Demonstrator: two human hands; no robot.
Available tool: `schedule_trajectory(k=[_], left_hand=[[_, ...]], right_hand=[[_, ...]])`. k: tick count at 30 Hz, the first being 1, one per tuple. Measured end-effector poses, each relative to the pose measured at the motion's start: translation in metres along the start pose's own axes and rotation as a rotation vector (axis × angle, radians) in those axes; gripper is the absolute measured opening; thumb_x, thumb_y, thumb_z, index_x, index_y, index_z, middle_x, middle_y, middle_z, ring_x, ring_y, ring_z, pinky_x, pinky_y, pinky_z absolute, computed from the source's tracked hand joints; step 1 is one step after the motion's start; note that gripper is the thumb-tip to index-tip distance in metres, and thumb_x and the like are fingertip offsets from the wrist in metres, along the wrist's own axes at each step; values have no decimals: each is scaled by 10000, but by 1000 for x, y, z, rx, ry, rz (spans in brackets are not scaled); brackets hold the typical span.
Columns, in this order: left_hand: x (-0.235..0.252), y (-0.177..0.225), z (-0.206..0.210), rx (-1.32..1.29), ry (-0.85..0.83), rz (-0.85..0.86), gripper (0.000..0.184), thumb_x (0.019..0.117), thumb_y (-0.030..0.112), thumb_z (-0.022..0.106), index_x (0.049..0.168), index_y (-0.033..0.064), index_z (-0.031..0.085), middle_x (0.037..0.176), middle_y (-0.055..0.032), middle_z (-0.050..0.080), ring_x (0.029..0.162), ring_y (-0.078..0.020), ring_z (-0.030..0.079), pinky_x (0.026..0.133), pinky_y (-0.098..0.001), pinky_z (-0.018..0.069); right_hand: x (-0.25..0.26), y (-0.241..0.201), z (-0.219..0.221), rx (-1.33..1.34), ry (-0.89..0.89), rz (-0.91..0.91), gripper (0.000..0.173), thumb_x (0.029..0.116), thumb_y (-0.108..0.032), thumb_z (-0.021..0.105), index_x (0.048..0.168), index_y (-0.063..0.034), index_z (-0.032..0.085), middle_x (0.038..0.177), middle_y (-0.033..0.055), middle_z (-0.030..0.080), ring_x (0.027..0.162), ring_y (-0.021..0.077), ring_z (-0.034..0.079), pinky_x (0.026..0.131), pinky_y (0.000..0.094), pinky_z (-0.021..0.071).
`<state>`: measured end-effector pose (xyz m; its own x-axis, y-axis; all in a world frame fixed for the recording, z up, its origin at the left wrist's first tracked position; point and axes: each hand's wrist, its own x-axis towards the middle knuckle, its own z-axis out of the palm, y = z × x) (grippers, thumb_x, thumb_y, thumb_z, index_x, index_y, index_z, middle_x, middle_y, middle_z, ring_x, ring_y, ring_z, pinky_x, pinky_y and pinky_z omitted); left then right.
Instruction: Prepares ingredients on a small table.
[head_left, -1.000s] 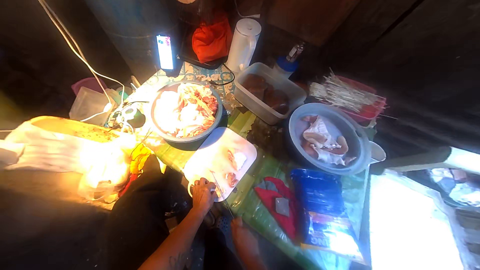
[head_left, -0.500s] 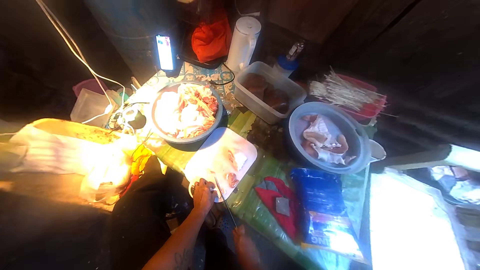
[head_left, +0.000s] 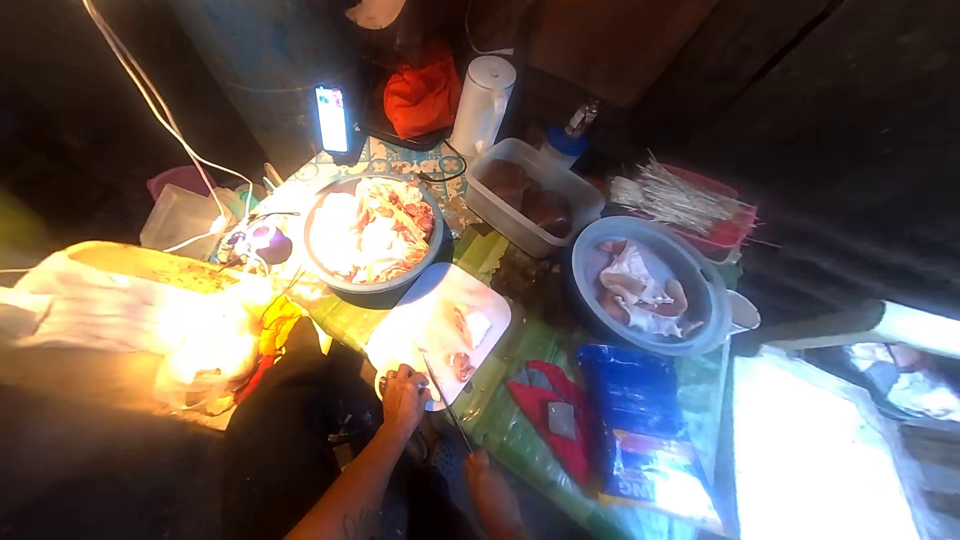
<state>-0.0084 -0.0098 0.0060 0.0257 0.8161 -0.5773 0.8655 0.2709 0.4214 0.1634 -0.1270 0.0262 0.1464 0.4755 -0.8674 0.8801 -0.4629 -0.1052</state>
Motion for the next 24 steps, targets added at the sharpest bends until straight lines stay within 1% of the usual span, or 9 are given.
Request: schedule_trajectory(k=[2, 6, 10, 13, 15, 17, 19, 22, 24], left_hand=[[-1, 0, 1, 6, 2, -4, 286, 1000, 271, 613, 1231, 154, 736, 1390, -111, 596, 1326, -322, 512, 1109, -439, 429], [0, 4, 2, 28, -8, -20, 288, 1001, 266, 611, 1238, 155, 732, 1391, -118, 589, 1321, -317, 516, 1101, -434, 439], [0, 5, 2, 26, -11, -28, 288, 1003, 264, 614, 1247, 164, 730, 1381, -123, 589, 1316, -322, 515, 1106, -434, 433], [1, 5, 3, 36, -21, -36, 285, 1011, 264, 603, 1250, 173, 727, 1375, -107, 592, 1309, -316, 517, 1099, -426, 437], [3, 5, 3, 32, -20, -31, 280, 1014, 258, 604, 1249, 172, 730, 1378, -101, 592, 1302, -313, 520, 1097, -427, 436], [4, 5, 3, 29, -19, -32, 276, 1016, 262, 606, 1245, 171, 731, 1383, -98, 590, 1303, -310, 519, 1097, -425, 436], [5, 4, 3, 16, -9, -40, 272, 1007, 270, 627, 1237, 171, 734, 1380, -100, 593, 1308, -311, 521, 1094, -428, 443], [5, -1, 3, 0, 11, -26, 270, 1002, 270, 642, 1220, 142, 736, 1369, -108, 606, 1296, -310, 538, 1098, -434, 441], [6, -2, 0, 0, 0, -23, 277, 1004, 274, 641, 1226, 135, 731, 1371, -97, 610, 1298, -295, 541, 1111, -428, 429]], right_hand=[[-9, 7, -4, -39, 5, 13, 500, 1124, -433, 317, 1472, -100, 451, 1174, 213, 720, 1118, 403, 707, 928, 576, 560], [-17, -9, -16, -123, 64, -30, 486, 1127, -427, 309, 1461, -108, 461, 1129, 202, 733, 1083, 389, 723, 902, 554, 570], [-3, -26, -20, -127, 34, -32, 478, 1133, -412, 284, 1468, -115, 451, 1181, 194, 720, 1121, 378, 711, 927, 548, 565], [10, -41, -24, -145, 53, -27, 485, 1138, -411, 256, 1476, -110, 429, 1184, 192, 718, 1124, 369, 712, 931, 537, 566], [19, -54, -33, -147, 65, -46, 487, 1140, -394, 252, 1497, -105, 417, 1201, 195, 713, 1135, 370, 707, 942, 532, 564], [25, -62, -40, -159, 75, -51, 472, 1141, -374, 250, 1491, -107, 421, 1197, 189, 715, 1139, 363, 706, 941, 526, 564], [25, -57, -40, -166, 72, -46, 472, 1140, -377, 252, 1496, -116, 419, 1200, 189, 714, 1135, 368, 706, 938, 536, 563], [11, -20, -23, -135, 40, -13, 488, 1136, -389, 288, 1512, -101, 405, 1197, 214, 714, 1126, 399, 706, 937, 563, 563], [2, 4, -11, -125, 20, 24, 505, 1134, -397, 296, 1527, -94, 392, 1197, 218, 715, 1130, 402, 705, 941, 565, 561]])
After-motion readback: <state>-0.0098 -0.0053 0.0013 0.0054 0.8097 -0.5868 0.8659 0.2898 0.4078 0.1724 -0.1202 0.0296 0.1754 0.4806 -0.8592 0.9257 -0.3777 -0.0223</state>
